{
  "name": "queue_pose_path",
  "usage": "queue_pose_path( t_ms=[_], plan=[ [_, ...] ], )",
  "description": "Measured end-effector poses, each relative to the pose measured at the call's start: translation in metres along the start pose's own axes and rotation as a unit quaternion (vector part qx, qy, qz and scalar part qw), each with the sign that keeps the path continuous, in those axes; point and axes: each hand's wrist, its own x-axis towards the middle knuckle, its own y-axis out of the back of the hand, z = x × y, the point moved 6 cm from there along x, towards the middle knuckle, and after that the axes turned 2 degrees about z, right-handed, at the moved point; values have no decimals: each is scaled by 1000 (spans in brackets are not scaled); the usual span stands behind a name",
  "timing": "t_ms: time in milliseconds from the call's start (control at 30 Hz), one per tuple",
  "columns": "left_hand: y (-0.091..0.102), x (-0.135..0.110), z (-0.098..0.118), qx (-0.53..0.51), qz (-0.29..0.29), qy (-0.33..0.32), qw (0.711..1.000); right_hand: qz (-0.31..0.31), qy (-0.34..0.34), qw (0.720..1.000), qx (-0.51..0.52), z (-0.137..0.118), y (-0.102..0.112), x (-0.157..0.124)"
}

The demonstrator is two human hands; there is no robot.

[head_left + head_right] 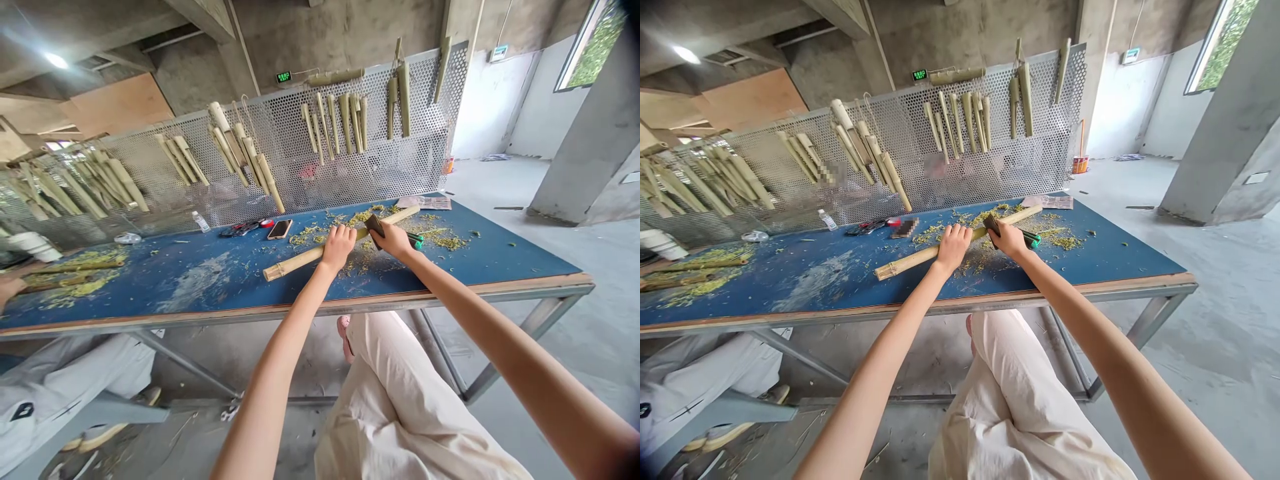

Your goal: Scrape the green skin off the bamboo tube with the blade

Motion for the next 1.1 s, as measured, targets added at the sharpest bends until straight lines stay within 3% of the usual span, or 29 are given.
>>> queue_pose_path(
  t_ms=[333, 1100],
  plan=[
    [-11, 2, -3, -5, -4, 19, 1000, -1, 5, 1000, 2, 2, -4, 2],
    [-30, -4, -15, -64, -137, 101, 983, -64, 6, 997, -51, -2, -5, -2]
  ],
)
